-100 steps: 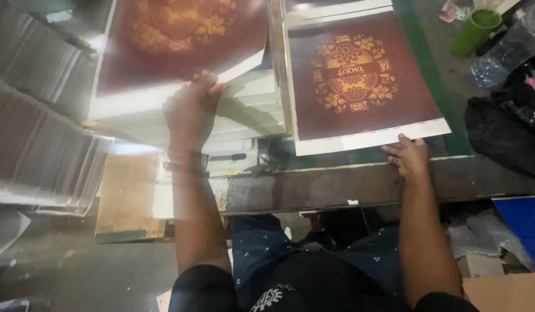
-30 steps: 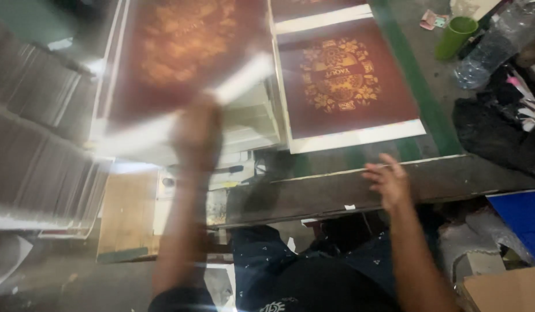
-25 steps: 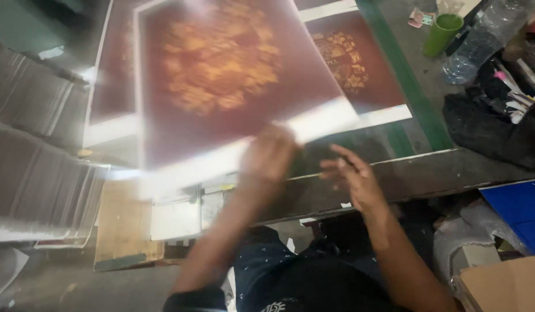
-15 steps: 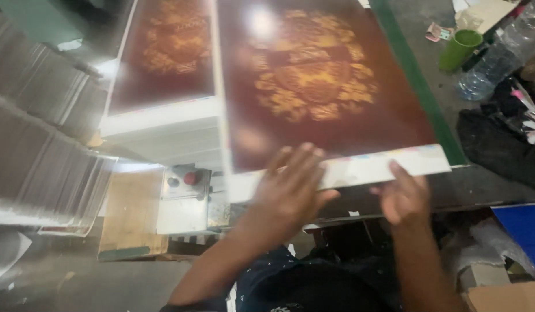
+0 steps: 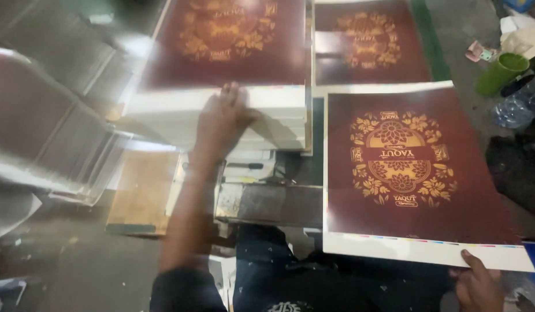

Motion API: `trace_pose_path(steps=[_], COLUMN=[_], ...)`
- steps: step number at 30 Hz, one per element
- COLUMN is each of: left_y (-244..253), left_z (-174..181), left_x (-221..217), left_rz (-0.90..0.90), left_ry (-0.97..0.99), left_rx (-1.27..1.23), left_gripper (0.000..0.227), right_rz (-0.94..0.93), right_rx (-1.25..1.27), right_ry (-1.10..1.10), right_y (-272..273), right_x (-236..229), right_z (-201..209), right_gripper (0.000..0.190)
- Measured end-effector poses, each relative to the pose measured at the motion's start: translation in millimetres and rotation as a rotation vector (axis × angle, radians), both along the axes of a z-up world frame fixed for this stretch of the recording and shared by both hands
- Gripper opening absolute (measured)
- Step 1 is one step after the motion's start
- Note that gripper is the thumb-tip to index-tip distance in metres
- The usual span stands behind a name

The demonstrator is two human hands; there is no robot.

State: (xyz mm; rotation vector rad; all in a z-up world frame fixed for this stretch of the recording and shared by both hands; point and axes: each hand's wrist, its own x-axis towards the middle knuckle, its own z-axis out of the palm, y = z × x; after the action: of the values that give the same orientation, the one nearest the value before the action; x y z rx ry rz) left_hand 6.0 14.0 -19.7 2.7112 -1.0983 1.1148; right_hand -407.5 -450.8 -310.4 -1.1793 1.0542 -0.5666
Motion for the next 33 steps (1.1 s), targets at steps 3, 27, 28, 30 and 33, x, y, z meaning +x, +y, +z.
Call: trace_pose_path(steps=[3,27,28,30,33], left_y=[4,8,7,10,-4], left_z=[11,7,11,5,16], left_x=[27,21,28,32,28], left_rz=[-0.001,-0.084,-0.085,-0.134,-0.180], left_ry=[0.145,0.147,0.129,0.071,-0.093], left_rx=[0.084,-0.155,-0.164,-0.235,-0.365], left_gripper=[0.055,0.013,0.013,0.009,0.005], right_rz=[0.171,0.290,0.292,0.243,0.377], right_rx=[-0.079,0.097,0.085,0.077,0.203], right_ry=[-0.314,-0.156,-0.172,-0.091,-0.074], right_y=[-38,-30,-18,17,37], right_x=[-14,137,138,117,113], right_z=[-60,-29,-16,-2,-11], right_gripper=[0.054,0.057,0.057,0.065,0.063])
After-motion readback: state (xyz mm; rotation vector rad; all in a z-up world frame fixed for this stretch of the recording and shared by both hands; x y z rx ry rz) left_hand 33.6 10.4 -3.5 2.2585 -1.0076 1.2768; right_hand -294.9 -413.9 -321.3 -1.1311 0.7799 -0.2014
